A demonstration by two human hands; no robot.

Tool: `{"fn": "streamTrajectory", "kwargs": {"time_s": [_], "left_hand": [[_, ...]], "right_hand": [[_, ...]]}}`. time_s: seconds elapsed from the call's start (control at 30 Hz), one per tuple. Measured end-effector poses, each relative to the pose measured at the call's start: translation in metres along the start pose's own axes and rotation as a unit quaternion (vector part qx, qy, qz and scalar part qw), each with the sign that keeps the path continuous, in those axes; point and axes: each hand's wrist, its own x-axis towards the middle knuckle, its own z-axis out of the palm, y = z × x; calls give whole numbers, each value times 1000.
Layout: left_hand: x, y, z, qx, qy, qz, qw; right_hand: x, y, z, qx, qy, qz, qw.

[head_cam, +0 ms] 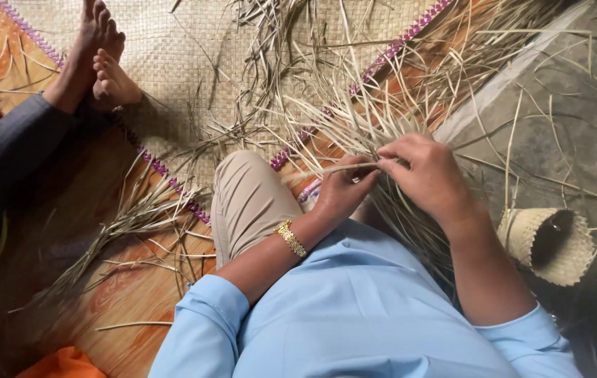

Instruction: Weaving dried plant fibers to create or repair a woven object while sitting on a floor mat.

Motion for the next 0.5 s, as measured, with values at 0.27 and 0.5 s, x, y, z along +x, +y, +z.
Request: {"fn": "streamTrajectory", "kwargs": {"time_s": [0.27,0.5], "left_hand": [[1,-9,-4,11,-2,-29,1000],[2,-12,-1,23,0,-19,1000]], "right_hand": [[-8,4,18,-181,-9,-24,983],[-16,15,51,-90,40,-1,995]]}}
